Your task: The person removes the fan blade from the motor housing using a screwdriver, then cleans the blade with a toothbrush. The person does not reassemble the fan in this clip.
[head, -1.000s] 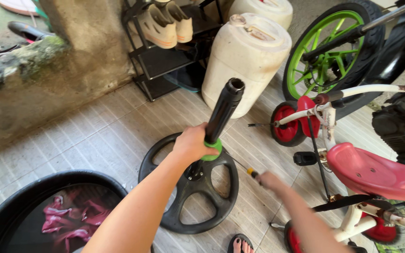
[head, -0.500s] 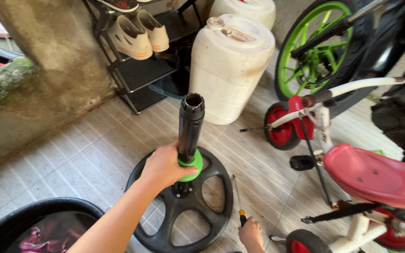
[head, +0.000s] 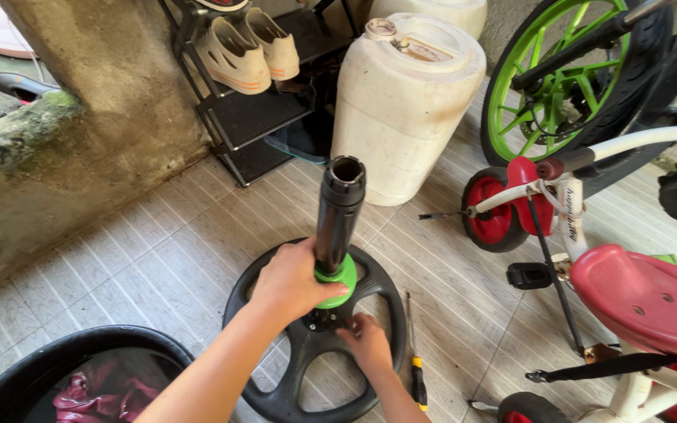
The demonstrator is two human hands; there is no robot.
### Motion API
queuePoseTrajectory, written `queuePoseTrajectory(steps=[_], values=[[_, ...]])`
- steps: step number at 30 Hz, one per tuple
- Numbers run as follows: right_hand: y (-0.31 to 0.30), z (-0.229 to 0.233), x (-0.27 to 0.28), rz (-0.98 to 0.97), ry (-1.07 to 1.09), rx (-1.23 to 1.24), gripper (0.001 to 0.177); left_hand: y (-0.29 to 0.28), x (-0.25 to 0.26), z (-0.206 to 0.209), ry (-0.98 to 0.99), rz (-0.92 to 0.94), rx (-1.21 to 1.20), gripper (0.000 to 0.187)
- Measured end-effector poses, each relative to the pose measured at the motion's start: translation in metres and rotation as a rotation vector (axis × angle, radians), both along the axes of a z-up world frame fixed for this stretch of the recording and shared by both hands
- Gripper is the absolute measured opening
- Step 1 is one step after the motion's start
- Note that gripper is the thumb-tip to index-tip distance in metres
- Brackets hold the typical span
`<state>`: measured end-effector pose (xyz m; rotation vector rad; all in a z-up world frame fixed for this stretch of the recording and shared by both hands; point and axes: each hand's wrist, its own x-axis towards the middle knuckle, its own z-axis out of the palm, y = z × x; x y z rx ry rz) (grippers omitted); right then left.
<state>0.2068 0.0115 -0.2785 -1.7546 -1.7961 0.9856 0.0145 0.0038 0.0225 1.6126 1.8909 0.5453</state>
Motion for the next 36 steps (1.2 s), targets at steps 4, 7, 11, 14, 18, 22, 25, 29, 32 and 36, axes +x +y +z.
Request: queuePoseTrajectory(steps=[4, 7, 11, 14, 18, 22, 25, 29, 32, 36], values=[[0.005, 0.017, -0.034, 0.073, -0.053, 0.117, 0.029, 0.0, -0.002, -0.003, -0.008, -0.019, 0.056, 0.062], [0.013, 0.011, -0.041, 0.064, -0.111, 0.127, 0.031, 0.001, -0.003, -0.006, -0.024, -0.031, 0.078, 0.064], [0.026, -0.01, -0.041, 0.096, -0.169, 0.142, 0.023, 0.001, -0.005, -0.008, -0.028, -0.03, 0.068, 0.064], [0.031, -0.023, -0.04, 0.184, -0.276, 0.136, 0.024, 0.001, -0.005, -0.008, -0.025, -0.026, 0.049, 0.064], [0.028, -0.028, -0.042, 0.185, -0.206, 0.182, 0.037, 0.001, -0.005, -0.006, -0.021, -0.029, 0.063, 0.064], [0.023, -0.024, -0.046, 0.167, -0.224, 0.184, 0.039, 0.0, -0.005, -0.005, -0.05, -0.029, 0.047, 0.061], [0.022, -0.019, -0.047, 0.186, -0.289, 0.16, 0.035, 0.0, -0.005, -0.004, -0.042, -0.033, 0.054, 0.064], [0.023, -0.018, -0.048, 0.089, -0.201, 0.088, 0.058, 0.001, -0.005, -0.003, -0.043, -0.031, 0.039, 0.065], [0.022, -0.021, -0.048, 0.124, -0.249, 0.08, 0.036, 0.001, -0.005, -0.003, -0.035, -0.029, 0.038, 0.068], [0.023, -0.022, -0.05, 0.104, -0.198, 0.147, 0.047, 0.001, -0.005, -0.004, -0.022, -0.023, 0.035, 0.068]])
